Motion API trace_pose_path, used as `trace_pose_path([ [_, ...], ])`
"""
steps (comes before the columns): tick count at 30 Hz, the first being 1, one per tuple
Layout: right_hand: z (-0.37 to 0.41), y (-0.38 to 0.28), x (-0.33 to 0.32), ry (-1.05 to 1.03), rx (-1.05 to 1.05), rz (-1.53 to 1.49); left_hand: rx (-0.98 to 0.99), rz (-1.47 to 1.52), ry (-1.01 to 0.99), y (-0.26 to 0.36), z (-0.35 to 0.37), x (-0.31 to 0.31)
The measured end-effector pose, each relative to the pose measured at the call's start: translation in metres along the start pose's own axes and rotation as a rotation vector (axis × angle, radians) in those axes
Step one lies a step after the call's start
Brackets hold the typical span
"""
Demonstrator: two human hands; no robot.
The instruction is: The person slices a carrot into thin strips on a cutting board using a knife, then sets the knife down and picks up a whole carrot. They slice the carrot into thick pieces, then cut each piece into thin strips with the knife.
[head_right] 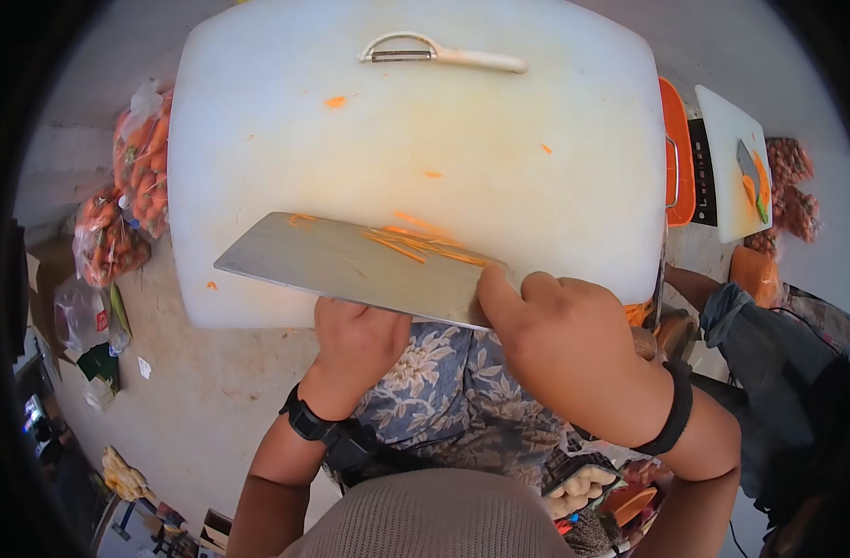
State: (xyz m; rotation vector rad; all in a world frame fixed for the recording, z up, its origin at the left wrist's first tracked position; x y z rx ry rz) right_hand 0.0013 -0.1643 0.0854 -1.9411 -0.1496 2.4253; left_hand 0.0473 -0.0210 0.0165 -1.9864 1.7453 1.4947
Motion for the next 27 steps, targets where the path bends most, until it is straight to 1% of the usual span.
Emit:
trace_pose_path([
  [2, 0.013, 0.004, -0.005, -0.015, 0.019, 0.008, 0.026, 0.043, -0.054, -0.001, 0.003, 0.002],
  [6, 0.022, 0.011, -0.002, -0.044, 0.054, 0.061, 0.036, 0.017, -0.051, 0.001, 0.002, 0.004],
  [8, 0.018, 0.013, 0.001, -0.041, 0.051, 0.058, 0.034, 0.011, -0.025, 0.001, 0.000, 0.003],
  [11, 0.004, 0.009, 0.010, -0.026, 0.038, 0.096, 0.010, 0.011, -0.053, 0.002, -0.003, 0.002],
  [14, -0.010, 0.007, 0.009, 0.053, 0.027, 0.071, -0.011, 0.039, 0.000, 0.003, -0.010, 0.000],
  [16, -0.012, 0.009, 0.012, 0.000, 0.052, 0.000, -0.011, 0.040, 0.009, 0.002, -0.009, 0.002],
  [20, -0.009, 0.012, 0.007, 0.002, 0.056, -0.011, -0.001, 0.004, 0.038, 0.003, -0.006, 0.004],
  [22, -0.002, 0.016, 0.006, -0.067, 0.055, -0.039, 0.003, 0.008, 0.038, 0.002, -0.004, 0.000],
  [27, 0.009, 0.023, 0.007, -0.106, 0.108, -0.022, 0.014, -0.033, 0.012, 0.003, -0.006, 0.001],
])
Point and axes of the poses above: each hand's wrist, its own z-axis away from the middle knuckle, its own x-axis out of the palm, y = z × x, the point moved 6 cm from there along -z, towards the middle knuckle, and after that the axes turned 9 degrees about x, right-handed, at the moved point
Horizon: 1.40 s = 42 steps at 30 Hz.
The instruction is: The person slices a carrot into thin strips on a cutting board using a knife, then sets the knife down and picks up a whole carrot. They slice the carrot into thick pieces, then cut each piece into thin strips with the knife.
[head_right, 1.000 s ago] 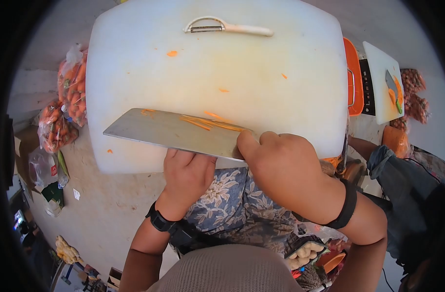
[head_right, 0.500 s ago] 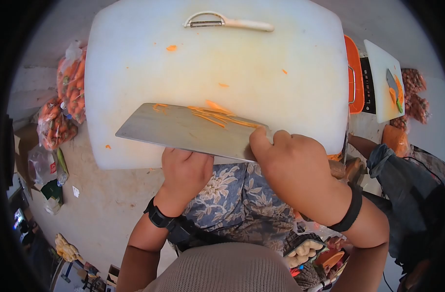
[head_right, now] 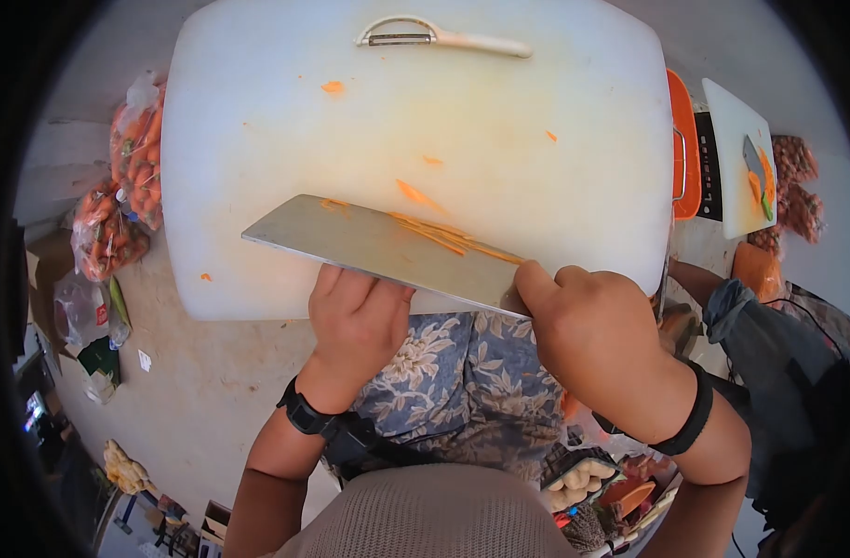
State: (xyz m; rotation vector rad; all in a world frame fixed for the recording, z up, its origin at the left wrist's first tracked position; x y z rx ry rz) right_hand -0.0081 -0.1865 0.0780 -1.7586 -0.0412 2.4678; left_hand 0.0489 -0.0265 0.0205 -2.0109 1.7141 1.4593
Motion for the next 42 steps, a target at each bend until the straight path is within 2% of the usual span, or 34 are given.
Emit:
trace_pose_path([
  [5, -0.015, 0.005, 0.000, -0.025, 0.006, -0.080, -0.002, -0.027, -0.038, 0.000, -0.002, 0.001],
  [7, -0.029, 0.004, 0.003, -0.088, 0.103, -0.262, 0.007, 0.014, -0.011, 0.001, -0.006, 0.002],
  [10, -0.039, -0.006, 0.001, -0.014, 0.052, -0.306, 0.005, 0.053, 0.025, 0.001, -0.008, 0.000],
  [16, -0.015, -0.016, -0.003, 0.085, -0.034, -0.094, -0.015, 0.041, 0.007, -0.002, -0.001, 0.000],
  [19, 0.000, -0.008, -0.004, 0.049, -0.006, -0.023, -0.003, 0.004, 0.004, 0.000, -0.003, 0.000],
  [26, -0.013, -0.007, 0.002, -0.025, 0.013, -0.069, -0.008, 0.041, -0.020, -0.001, -0.003, 0.001],
  [28, -0.029, -0.019, 0.003, 0.060, -0.021, -0.127, -0.011, 0.038, -0.024, -0.001, -0.003, 0.001],
  [32, -0.034, -0.025, 0.003, 0.101, -0.061, -0.180, -0.031, 0.029, -0.019, -0.001, -0.003, 0.001],
  [35, -0.019, -0.020, -0.001, 0.017, -0.003, -0.194, -0.004, 0.028, 0.019, -0.002, -0.002, -0.001],
  [37, -0.006, -0.013, -0.003, -0.037, 0.042, -0.088, -0.017, 0.028, 0.001, -0.002, -0.001, -0.001],
  [42, 0.001, -0.005, -0.002, -0.069, 0.067, -0.115, -0.010, 0.017, -0.005, -0.002, -0.001, 0.002],
])
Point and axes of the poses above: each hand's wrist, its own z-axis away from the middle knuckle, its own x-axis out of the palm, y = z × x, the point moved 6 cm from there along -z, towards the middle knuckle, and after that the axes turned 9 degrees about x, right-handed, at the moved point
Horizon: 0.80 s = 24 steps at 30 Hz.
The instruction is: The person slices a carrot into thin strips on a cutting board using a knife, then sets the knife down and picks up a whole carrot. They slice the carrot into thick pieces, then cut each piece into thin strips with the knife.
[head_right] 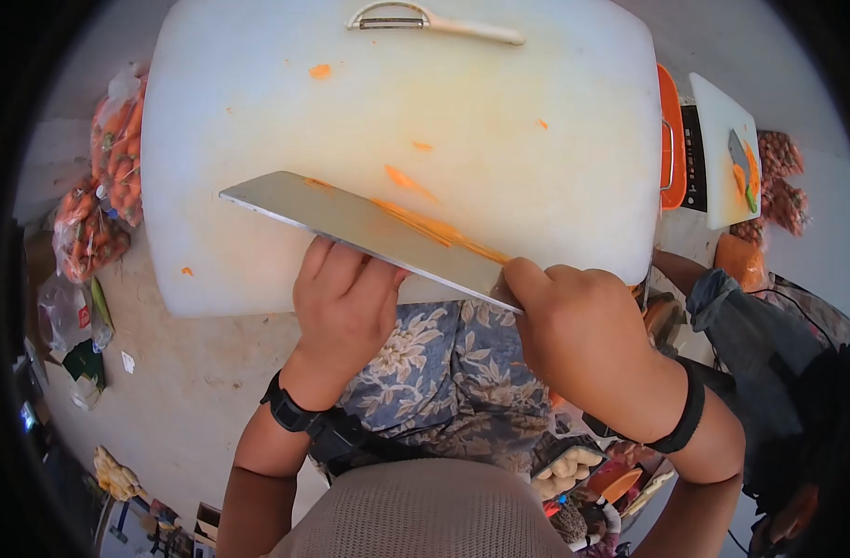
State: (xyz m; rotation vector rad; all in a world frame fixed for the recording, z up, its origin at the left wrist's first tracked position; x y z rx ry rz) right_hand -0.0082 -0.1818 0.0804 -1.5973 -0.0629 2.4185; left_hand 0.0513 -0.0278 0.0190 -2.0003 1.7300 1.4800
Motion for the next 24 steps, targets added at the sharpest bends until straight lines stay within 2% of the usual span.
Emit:
trace_pose_path([
  [2, -0.009, -0.001, 0.005, -0.018, 0.010, -0.018, -0.002, 0.087, 0.050, 0.000, -0.004, -0.002],
  [8, -0.033, -0.024, 0.011, 0.057, -0.045, -0.094, -0.003, 0.026, 0.034, -0.001, 0.000, 0.000],
  [11, -0.017, -0.023, 0.005, 0.174, -0.113, -0.053, -0.002, 0.009, 0.023, 0.000, 0.000, -0.003],
  [13, -0.002, -0.018, 0.007, 0.064, -0.037, 0.039, 0.003, 0.000, 0.006, -0.002, 0.007, -0.003],
  [17, 0.004, -0.010, 0.003, 0.095, -0.011, 0.042, 0.010, 0.002, 0.047, 0.000, 0.001, -0.002],
  [20, -0.005, -0.008, 0.006, 0.056, -0.017, 0.029, 0.016, 0.028, 0.039, 0.000, 0.000, -0.002],
  [22, -0.017, -0.007, 0.010, -0.052, 0.042, 0.013, -0.001, 0.070, 0.048, -0.001, -0.001, 0.000],
  [24, -0.033, -0.019, 0.010, -0.019, 0.007, -0.034, 0.007, 0.109, 0.071, -0.001, -0.003, -0.003],
])
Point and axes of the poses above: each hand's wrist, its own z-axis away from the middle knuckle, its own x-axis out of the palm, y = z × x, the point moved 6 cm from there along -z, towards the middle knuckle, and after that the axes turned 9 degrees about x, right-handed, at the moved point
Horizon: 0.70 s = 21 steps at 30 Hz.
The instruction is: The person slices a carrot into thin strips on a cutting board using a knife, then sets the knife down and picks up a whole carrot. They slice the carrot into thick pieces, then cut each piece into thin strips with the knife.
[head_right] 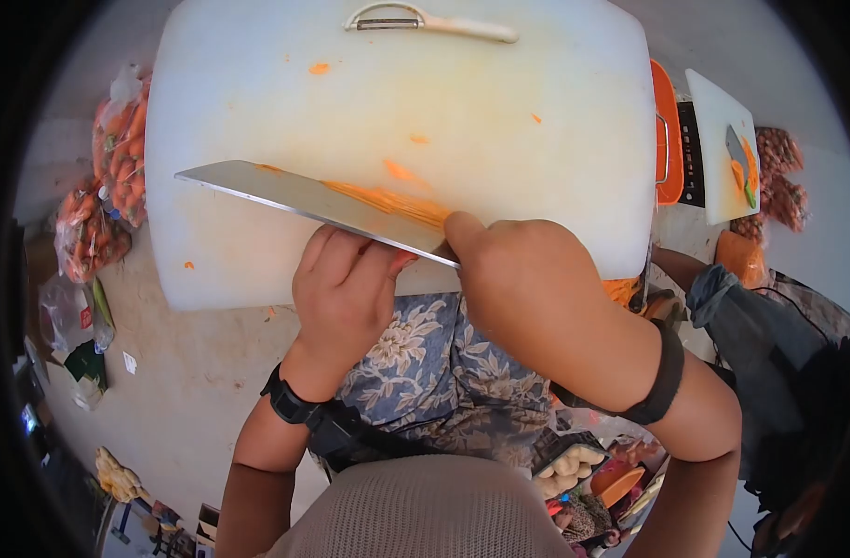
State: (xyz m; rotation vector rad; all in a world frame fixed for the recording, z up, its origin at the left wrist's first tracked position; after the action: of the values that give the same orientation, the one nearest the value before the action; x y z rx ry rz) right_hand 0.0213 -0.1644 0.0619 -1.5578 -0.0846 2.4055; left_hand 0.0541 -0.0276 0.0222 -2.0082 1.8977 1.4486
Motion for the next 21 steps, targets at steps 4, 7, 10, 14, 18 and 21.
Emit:
trace_pose_path([
  [4, -0.005, -0.010, -0.002, 0.124, -0.104, -0.144, -0.015, -0.057, -0.072, 0.000, 0.004, 0.001],
  [7, 0.006, -0.003, -0.007, 0.162, -0.111, -0.127, -0.009, -0.054, -0.042, -0.004, 0.004, 0.001],
  [10, 0.021, 0.000, -0.018, 0.149, -0.056, -0.113, -0.006, -0.048, -0.031, -0.002, 0.007, -0.002],
  [14, 0.027, 0.004, -0.017, 0.091, -0.019, -0.099, 0.020, -0.081, -0.031, -0.001, 0.006, 0.000],
  [18, 0.022, 0.008, -0.008, 0.030, -0.031, -0.008, 0.003, -0.056, -0.035, -0.002, 0.007, -0.001],
  [21, 0.012, 0.005, -0.005, 0.003, -0.010, 0.007, 0.002, -0.039, -0.035, -0.002, 0.005, -0.001],
])
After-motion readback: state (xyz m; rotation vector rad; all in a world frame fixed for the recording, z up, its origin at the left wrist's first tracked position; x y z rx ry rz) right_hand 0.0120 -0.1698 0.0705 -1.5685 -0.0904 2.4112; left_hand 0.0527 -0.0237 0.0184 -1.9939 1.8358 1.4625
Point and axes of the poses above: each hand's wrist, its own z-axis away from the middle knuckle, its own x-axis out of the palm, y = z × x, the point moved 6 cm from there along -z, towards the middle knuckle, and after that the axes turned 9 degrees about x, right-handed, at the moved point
